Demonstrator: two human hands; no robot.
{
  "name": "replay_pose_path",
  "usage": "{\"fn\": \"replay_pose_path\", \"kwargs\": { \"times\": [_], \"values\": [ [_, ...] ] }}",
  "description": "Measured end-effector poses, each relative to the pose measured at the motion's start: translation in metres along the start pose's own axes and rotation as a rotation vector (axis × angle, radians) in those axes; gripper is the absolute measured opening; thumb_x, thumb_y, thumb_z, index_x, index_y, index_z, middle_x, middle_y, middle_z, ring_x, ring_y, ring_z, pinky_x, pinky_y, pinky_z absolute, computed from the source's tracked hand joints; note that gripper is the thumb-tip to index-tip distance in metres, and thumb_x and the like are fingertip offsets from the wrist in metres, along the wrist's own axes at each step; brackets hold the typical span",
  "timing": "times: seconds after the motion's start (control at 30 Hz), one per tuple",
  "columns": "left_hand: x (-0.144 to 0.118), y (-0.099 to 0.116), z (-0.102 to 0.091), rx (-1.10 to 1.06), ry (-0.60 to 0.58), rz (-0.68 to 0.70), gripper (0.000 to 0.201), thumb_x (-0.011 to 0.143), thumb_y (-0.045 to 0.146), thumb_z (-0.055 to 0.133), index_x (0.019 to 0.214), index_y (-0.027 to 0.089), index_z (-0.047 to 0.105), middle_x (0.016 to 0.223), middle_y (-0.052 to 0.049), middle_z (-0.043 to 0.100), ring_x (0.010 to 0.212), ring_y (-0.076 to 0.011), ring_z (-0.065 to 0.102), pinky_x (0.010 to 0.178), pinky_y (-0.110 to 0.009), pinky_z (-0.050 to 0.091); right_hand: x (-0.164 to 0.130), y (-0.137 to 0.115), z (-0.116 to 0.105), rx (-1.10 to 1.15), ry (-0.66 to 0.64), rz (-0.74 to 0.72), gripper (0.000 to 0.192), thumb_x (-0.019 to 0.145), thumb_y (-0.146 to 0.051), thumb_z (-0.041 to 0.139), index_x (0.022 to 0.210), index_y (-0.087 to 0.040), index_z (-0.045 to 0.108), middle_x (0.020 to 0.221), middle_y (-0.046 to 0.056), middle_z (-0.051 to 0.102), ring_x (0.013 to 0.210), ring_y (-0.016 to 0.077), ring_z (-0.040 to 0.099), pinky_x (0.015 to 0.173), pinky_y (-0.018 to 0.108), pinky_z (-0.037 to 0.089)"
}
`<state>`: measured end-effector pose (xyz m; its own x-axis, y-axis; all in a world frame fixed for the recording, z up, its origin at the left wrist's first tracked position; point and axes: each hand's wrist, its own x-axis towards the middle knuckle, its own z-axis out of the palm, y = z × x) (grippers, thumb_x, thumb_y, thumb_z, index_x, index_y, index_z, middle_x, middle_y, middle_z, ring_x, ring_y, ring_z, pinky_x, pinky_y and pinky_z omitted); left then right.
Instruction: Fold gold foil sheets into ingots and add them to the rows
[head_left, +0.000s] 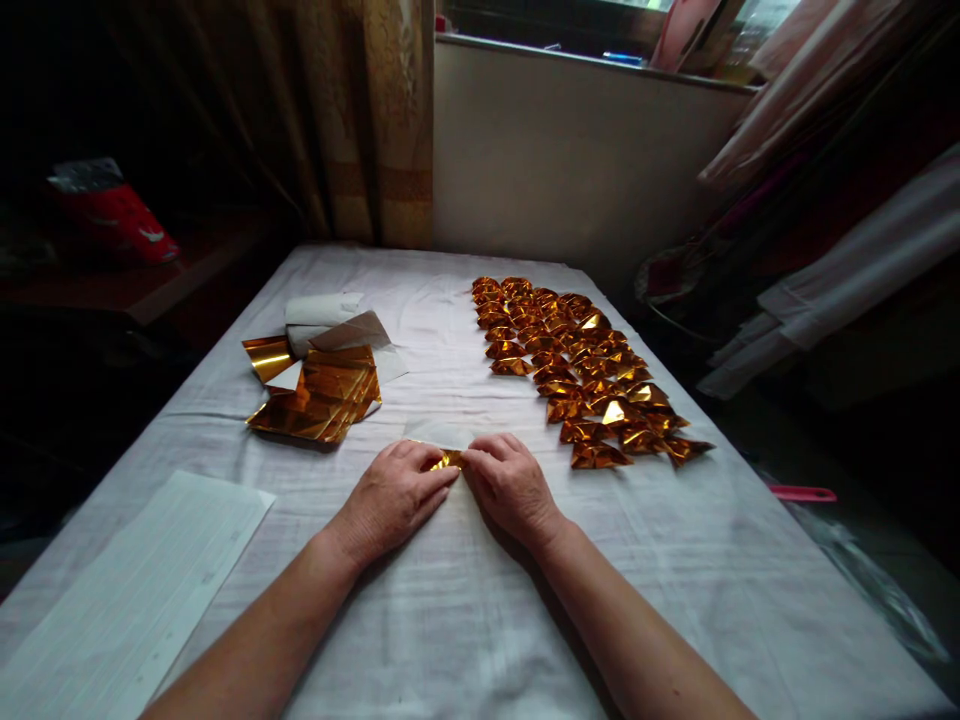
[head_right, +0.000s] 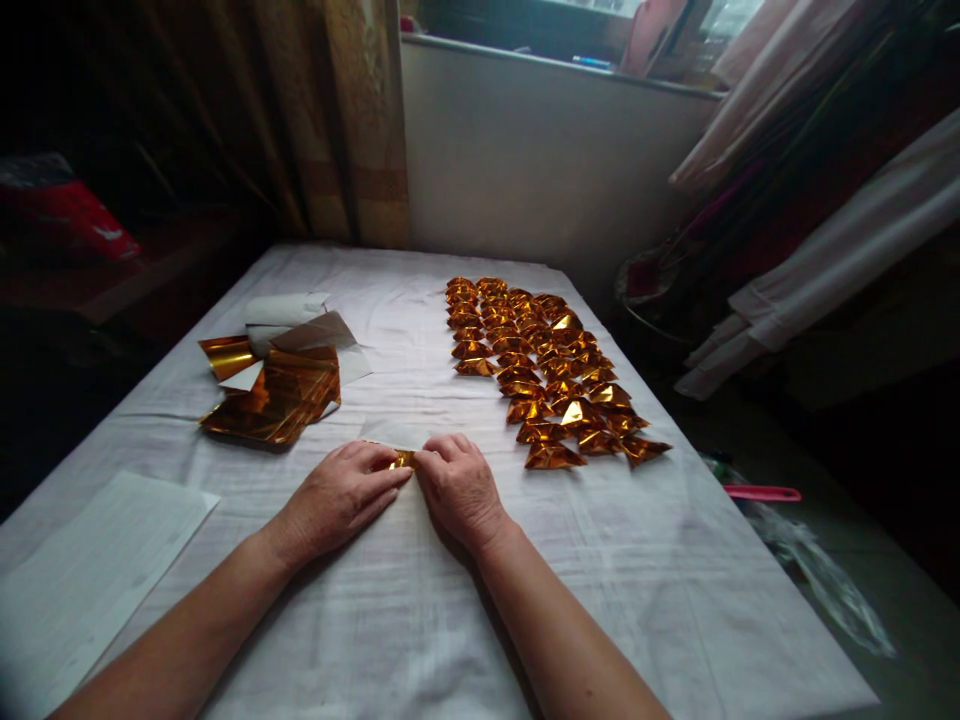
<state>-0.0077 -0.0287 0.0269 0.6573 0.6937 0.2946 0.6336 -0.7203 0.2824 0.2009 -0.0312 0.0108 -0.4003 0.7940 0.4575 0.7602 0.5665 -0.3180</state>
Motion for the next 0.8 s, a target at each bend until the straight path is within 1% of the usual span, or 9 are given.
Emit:
{"fn": "replay_pose_path", "kwargs": {
  "times": [0.13,0.23,0.3,0.33,0.43,0.5,0.57,0.63,0.8],
  "values": [
    [-0.002,0.0,0.005,-0.06,0.059,-0.015,0.026,0.092,0.021,0.054,0.115,0.024,0.065,0.112,-0.007,0.066,0.105,-0.0223,0.059,0.094,-0.04,0.05,-0.005,-0.008,-0.005,-0.001,-0.092,0.033,0.024,0.091,-0.021,0.057,0.112,-0.022,0.067,0.105,0.007,0.068,0.095,0.0223,0.058,0.086,0.036,0.048],
    [-0.005,-0.009,0.007,-0.127,0.13,-0.097,0.022,0.089,0.015,0.052,0.109,0.02,0.062,0.121,-0.009,0.062,0.111,-0.0215,0.059,0.095,-0.038,0.052,-0.004,-0.012,-0.007,0.006,-0.119,0.076,0.023,0.089,-0.027,0.061,0.11,-0.023,0.068,0.108,0.007,0.067,0.098,0.0234,0.058,0.089,0.037,0.047],
    [-0.007,-0.019,0.006,-0.127,0.19,-0.155,0.02,0.088,0.016,0.053,0.107,0.019,0.059,0.126,-0.011,0.059,0.116,-0.023,0.057,0.098,-0.041,0.051,-0.002,-0.015,-0.007,-0.006,-0.121,0.105,0.022,0.086,-0.03,0.066,0.107,-0.022,0.068,0.108,0.008,0.067,0.099,0.0244,0.058,0.089,0.038,0.047],
    [-0.008,-0.025,0.006,-0.12,0.206,-0.175,0.02,0.088,0.018,0.055,0.107,0.02,0.058,0.124,-0.01,0.059,0.116,-0.0235,0.057,0.099,-0.042,0.051,-0.001,-0.017,-0.007,-0.017,-0.124,0.119,0.022,0.085,-0.032,0.068,0.105,-0.022,0.068,0.108,0.008,0.068,0.099,0.0249,0.058,0.088,0.038,0.047],
    [-0.011,-0.037,0.004,-0.094,0.167,-0.2,0.017,0.088,0.025,0.06,0.104,0.02,0.059,0.115,-0.008,0.065,0.111,-0.0244,0.06,0.098,-0.044,0.05,0.002,-0.022,-0.006,-0.055,-0.13,0.156,0.023,0.083,-0.034,0.072,0.101,-0.022,0.068,0.105,0.008,0.068,0.097,0.0256,0.058,0.086,0.038,0.046],
    [-0.013,-0.042,0.004,-0.084,0.145,-0.189,0.023,0.089,0.028,0.061,0.111,0.02,0.059,0.114,-0.008,0.066,0.11,-0.0246,0.06,0.099,-0.045,0.049,0.003,-0.024,-0.005,-0.08,-0.138,0.172,0.023,0.082,-0.036,0.073,0.1,-0.022,0.068,0.103,0.008,0.068,0.096,0.0257,0.058,0.084,0.038,0.046],
    [-0.014,-0.044,0.005,-0.077,0.168,-0.196,0.036,0.089,0.029,0.062,0.123,0.02,0.053,0.118,-0.009,0.066,0.11,-0.0247,0.061,0.099,-0.045,0.049,0.005,-0.026,-0.004,-0.1,-0.144,0.185,0.022,0.083,-0.035,0.073,0.098,-0.021,0.068,0.102,0.008,0.068,0.095,0.0256,0.058,0.083,0.038,0.045],
    [-0.014,-0.044,0.008,-0.071,0.207,-0.222,0.044,0.089,0.03,0.062,0.129,0.019,0.049,0.117,-0.01,0.066,0.109,-0.0245,0.061,0.098,-0.044,0.05,0.005,-0.026,-0.003,-0.119,-0.146,0.193,0.02,0.084,-0.034,0.071,0.098,-0.021,0.067,0.102,0.008,0.068,0.095,0.0252,0.058,0.082,0.037,0.044],
    [-0.012,-0.043,0.011,-0.081,0.244,-0.287,0.038,0.089,0.032,0.063,0.123,0.02,0.05,0.107,-0.006,0.069,0.1,-0.0225,0.065,0.092,-0.04,0.052,0.005,-0.025,0.001,-0.179,-0.134,0.173,0.014,0.088,-0.033,0.066,0.094,-0.021,0.067,0.1,0.007,0.068,0.09,0.0242,0.057,0.078,0.036,0.042]
  ]
}}
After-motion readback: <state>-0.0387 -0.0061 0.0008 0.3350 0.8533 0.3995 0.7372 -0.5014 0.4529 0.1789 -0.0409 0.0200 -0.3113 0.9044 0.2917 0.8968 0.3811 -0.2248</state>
